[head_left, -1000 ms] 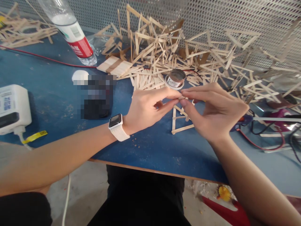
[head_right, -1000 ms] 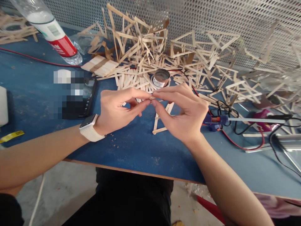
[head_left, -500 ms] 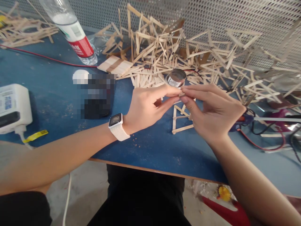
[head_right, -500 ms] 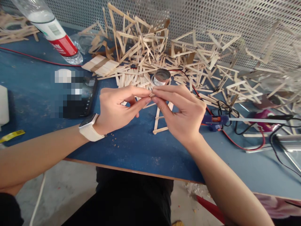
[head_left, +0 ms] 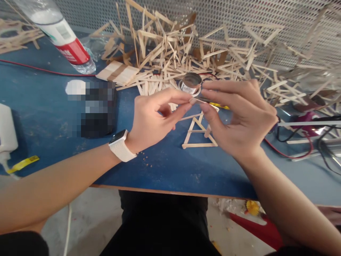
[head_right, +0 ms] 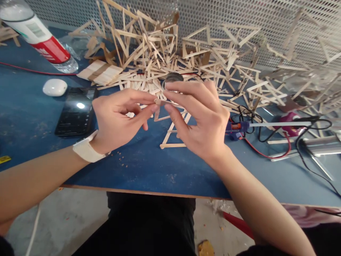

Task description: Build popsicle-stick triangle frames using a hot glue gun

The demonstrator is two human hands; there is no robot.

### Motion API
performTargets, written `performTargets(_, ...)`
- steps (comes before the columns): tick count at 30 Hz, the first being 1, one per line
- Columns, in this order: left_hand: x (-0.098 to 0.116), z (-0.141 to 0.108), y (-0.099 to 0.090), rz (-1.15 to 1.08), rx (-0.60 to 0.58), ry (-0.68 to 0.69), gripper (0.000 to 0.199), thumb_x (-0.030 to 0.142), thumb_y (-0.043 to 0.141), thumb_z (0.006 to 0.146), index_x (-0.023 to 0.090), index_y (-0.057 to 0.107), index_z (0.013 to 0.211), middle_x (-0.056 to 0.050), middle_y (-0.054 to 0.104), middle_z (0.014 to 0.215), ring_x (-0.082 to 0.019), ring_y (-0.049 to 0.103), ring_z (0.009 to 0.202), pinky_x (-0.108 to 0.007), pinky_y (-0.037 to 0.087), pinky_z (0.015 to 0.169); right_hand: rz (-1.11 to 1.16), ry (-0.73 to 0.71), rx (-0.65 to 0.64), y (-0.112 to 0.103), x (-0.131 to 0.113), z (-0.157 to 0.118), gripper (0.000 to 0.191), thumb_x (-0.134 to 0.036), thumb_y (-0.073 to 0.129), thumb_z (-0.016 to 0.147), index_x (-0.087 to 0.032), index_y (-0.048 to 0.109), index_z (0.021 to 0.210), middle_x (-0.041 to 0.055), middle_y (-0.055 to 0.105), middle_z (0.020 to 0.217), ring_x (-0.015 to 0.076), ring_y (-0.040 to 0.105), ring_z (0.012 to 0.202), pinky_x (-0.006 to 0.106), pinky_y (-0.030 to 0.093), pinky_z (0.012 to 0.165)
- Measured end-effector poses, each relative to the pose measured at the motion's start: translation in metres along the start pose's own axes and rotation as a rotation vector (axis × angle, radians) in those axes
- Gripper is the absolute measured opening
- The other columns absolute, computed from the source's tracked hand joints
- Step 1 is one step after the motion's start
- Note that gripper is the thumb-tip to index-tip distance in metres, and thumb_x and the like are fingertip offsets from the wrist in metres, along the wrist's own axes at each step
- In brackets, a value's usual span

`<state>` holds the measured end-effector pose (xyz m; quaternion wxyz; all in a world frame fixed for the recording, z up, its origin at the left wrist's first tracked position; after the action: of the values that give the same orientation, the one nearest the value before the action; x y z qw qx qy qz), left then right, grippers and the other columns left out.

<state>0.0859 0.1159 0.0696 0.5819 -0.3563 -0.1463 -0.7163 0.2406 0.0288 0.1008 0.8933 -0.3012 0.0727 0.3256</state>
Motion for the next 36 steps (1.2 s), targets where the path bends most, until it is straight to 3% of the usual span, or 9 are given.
performTargets(3, -0.010, 0.000, 0.002, -0.009, -0.031, -0.068, 0.018, 0.039, 0.077, 0.106, 0.023, 0.081, 0.113, -0.001, 0.086, 0.105, -0.007, 0.070, 0.054, -0.023, 0.054, 0.042, -0.037, 0.073, -0.034, -0.002, 0.012, -0.001, 0.029, -0.020, 0.078, 0.098, -0.040, 0.081, 0.119, 0.0014, 0.083, 0.122, 0.0302, 0.079, 0.116, 0.057, 0.063, 0.107)
performTargets(7, -0.015, 0.002, 0.004, -0.002, -0.056, -0.062, 0.034, 0.054, 0.069, 0.109, 0.021, 0.078, 0.115, -0.002, 0.087, 0.103, -0.008, 0.071, 0.059, -0.023, 0.056, 0.045, 0.042, 0.237, -0.067, 0.008, 0.032, -0.009, 0.020, -0.023, 0.076, 0.100, -0.037, 0.083, 0.112, 0.0017, 0.083, 0.104, 0.0251, 0.080, 0.095, 0.047, 0.066, 0.090)
performTargets(14, -0.022, 0.006, 0.005, 0.053, -0.034, -0.086, 0.047, 0.069, 0.076, 0.098, 0.022, 0.079, 0.105, -0.003, 0.085, 0.090, -0.010, 0.065, 0.049, -0.024, 0.054, 0.038, 0.028, 0.326, -0.074, 0.016, 0.033, -0.016, 0.013, -0.023, 0.074, 0.101, -0.030, 0.084, 0.102, 0.0014, 0.083, 0.091, 0.0188, 0.075, 0.076, 0.037, 0.063, 0.076)
performTargets(26, -0.014, 0.007, 0.007, -0.006, -0.043, 0.003, 0.048, 0.070, 0.076, 0.097, 0.023, 0.079, 0.108, -0.004, 0.085, 0.094, -0.011, 0.067, 0.051, -0.025, 0.055, 0.037, -0.002, 0.315, -0.052, 0.013, 0.032, -0.017, 0.012, -0.021, 0.076, 0.099, -0.029, 0.084, 0.100, -0.0003, 0.082, 0.088, 0.0171, 0.071, 0.071, 0.035, 0.061, 0.072)
performTargets(32, -0.012, 0.007, 0.007, 0.040, -0.058, -0.004, 0.048, 0.069, 0.074, 0.098, 0.023, 0.079, 0.110, -0.004, 0.085, 0.099, -0.014, 0.077, 0.069, -0.023, 0.058, 0.044, 0.010, 0.289, -0.069, 0.014, 0.029, -0.018, 0.014, -0.020, 0.074, 0.101, -0.031, 0.084, 0.102, -0.0003, 0.082, 0.090, 0.0186, 0.074, 0.076, 0.036, 0.061, 0.073)
performTargets(36, -0.007, 0.005, 0.006, 0.073, -0.056, -0.030, 0.038, 0.060, 0.075, 0.102, 0.024, 0.081, 0.109, -0.004, 0.085, 0.100, -0.016, 0.080, 0.074, -0.024, 0.060, 0.047, 0.011, 0.275, -0.068, 0.013, 0.028, -0.018, 0.015, -0.020, 0.074, 0.101, -0.032, 0.084, 0.102, -0.0003, 0.082, 0.092, 0.0194, 0.075, 0.079, 0.037, 0.060, 0.073)
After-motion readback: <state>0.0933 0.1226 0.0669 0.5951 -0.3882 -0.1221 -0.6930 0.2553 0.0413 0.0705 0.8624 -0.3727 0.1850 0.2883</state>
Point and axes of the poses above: each hand's wrist, its own z-axis towards the middle knuckle, its own y-axis out of the palm, x = y × z, the point moved 10 cm from there along z, towards the middle knuckle
